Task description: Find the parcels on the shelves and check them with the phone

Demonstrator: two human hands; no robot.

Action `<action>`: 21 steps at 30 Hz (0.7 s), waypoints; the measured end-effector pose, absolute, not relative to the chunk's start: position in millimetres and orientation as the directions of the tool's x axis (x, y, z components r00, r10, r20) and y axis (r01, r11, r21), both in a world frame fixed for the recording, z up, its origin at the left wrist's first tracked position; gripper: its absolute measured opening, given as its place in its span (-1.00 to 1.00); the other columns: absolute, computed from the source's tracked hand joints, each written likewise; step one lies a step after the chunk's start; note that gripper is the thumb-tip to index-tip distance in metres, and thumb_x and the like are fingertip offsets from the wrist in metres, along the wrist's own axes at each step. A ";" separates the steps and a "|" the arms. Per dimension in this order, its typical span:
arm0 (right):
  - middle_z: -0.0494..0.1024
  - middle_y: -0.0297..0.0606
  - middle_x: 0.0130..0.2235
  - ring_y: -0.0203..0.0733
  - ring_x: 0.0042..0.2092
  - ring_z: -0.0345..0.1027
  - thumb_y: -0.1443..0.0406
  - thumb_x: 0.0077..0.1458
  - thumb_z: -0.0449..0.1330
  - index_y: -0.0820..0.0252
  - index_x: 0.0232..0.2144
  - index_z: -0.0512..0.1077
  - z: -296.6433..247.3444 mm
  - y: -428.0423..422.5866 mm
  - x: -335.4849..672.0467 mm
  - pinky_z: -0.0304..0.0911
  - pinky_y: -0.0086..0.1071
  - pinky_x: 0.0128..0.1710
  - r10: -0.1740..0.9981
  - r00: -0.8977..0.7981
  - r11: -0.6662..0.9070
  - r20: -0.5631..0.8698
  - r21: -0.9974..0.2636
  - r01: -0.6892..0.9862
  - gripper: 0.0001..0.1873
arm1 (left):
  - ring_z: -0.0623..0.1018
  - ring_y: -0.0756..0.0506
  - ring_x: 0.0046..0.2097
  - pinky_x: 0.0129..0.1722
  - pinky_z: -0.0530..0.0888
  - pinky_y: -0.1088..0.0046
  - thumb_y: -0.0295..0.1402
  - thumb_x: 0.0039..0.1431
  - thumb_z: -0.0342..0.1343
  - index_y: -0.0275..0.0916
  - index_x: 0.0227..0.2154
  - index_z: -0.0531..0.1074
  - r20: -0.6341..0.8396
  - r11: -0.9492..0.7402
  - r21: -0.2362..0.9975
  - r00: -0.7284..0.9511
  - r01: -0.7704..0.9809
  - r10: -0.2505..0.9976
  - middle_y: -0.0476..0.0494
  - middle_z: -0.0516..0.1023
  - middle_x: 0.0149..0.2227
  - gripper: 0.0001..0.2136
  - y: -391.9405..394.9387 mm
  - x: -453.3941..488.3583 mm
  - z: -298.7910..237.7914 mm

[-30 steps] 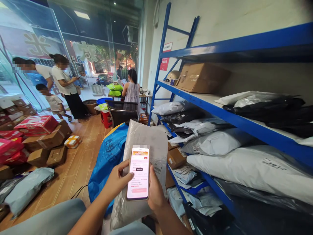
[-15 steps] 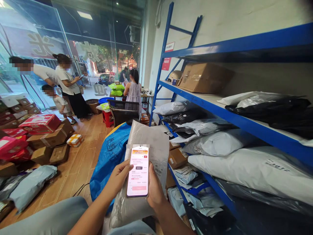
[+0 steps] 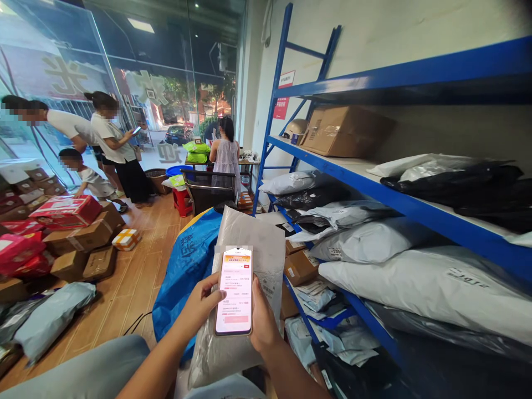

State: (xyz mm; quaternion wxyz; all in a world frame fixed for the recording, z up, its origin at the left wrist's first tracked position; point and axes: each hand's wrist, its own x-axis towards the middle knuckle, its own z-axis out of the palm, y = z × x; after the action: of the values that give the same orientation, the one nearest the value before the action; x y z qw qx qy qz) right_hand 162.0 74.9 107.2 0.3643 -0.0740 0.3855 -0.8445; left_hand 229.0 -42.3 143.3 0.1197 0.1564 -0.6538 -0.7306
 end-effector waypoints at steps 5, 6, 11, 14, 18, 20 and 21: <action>0.43 -0.11 0.12 0.09 0.18 0.21 -0.18 -0.13 0.21 0.19 0.02 0.39 110.4 74.5 162.3 0.15 0.00 0.14 -0.672 -0.721 -0.443 -0.170 -0.688 0.575 -0.23 | 0.43 -0.28 0.06 0.11 0.31 0.23 -0.36 -0.24 0.12 -0.25 -0.14 0.53 -0.021 -0.088 0.996 -0.936 0.010 -0.351 -0.11 0.57 -0.07 -0.53 -42.6 232.6 145.6; 0.42 -0.11 0.12 0.09 0.18 0.20 -0.18 -0.13 0.22 0.19 0.02 0.39 110.5 74.4 162.4 0.16 0.00 0.14 -0.671 -0.722 -0.443 -0.170 -0.690 0.573 -0.22 | 0.43 -0.28 0.06 0.11 0.31 0.23 -0.37 -0.25 0.12 -0.25 -0.13 0.53 -0.024 -0.090 0.996 -0.937 0.008 -0.348 -0.11 0.57 -0.07 -0.52 -42.6 233.0 145.6; 0.40 -0.11 0.14 0.08 0.15 0.24 -0.19 -0.18 0.24 0.20 0.03 0.37 109.6 74.3 162.9 0.18 -0.02 0.11 -0.667 -0.714 -0.426 -0.210 -0.679 0.598 -0.17 | 0.40 -0.31 0.08 0.11 0.30 0.21 -0.37 -0.25 0.05 -0.28 -0.13 0.53 -0.064 -0.162 0.987 -0.935 -0.007 -0.349 -0.14 0.56 -0.06 -0.50 -42.4 233.4 145.4; 0.45 -0.09 0.10 0.06 0.12 0.29 -0.17 -0.17 0.25 0.21 0.03 0.36 112.0 73.6 163.7 0.21 -0.05 0.08 -0.689 -0.690 -0.423 -0.220 -0.652 0.630 -0.19 | 0.47 -0.30 -0.03 -0.02 0.38 0.23 -0.37 -0.25 -0.01 -0.32 -0.15 0.53 -0.079 -0.245 0.969 -0.934 0.009 -0.349 -0.17 0.60 -0.17 -0.50 -41.0 232.6 143.4; 0.54 -0.06 -0.02 0.09 0.02 0.38 -0.17 -0.16 0.24 0.23 -0.01 0.39 122.2 70.0 164.8 0.26 0.00 0.00 -0.790 -0.582 -0.388 -0.191 -0.579 0.717 -0.22 | 0.55 -0.25 -0.24 -0.17 0.46 0.22 -0.21 -0.10 0.00 -0.35 -0.17 0.54 -0.139 -0.353 0.935 -0.901 0.017 -0.411 -0.16 0.61 -0.42 -0.55 -41.8 232.7 134.6; 0.55 -0.05 -0.05 0.11 -0.03 0.41 -0.17 -0.12 0.20 0.22 -0.02 0.40 128.9 68.4 164.9 0.27 0.03 -0.03 -0.839 -0.524 -0.380 -0.147 -0.531 0.757 -0.25 | 0.55 -0.28 -0.13 -0.05 0.43 0.19 -0.14 -0.05 0.03 -0.33 -0.23 0.57 -0.092 -0.257 0.965 -0.850 0.052 -0.519 -0.19 0.64 -0.32 -0.57 -46.4 235.2 129.9; 0.55 -0.05 -0.05 0.10 -0.05 0.42 -0.17 -0.09 0.17 0.21 -0.01 0.39 131.9 68.3 165.0 0.27 0.04 -0.04 -0.857 -0.504 -0.386 -0.112 -0.509 0.769 -0.26 | 0.52 -0.29 -0.05 0.04 0.39 0.17 -0.12 -0.05 0.06 -0.32 -0.25 0.58 -0.059 -0.186 0.981 -0.815 0.061 -0.576 -0.21 0.64 -0.22 -0.58 -49.9 237.4 128.2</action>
State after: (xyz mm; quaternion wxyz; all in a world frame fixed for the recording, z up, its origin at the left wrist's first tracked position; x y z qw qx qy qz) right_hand 165.0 68.3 131.9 0.4909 -0.0850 0.2570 -0.8281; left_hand 237.4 -49.9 128.2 0.2153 0.2146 -0.6007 -0.7394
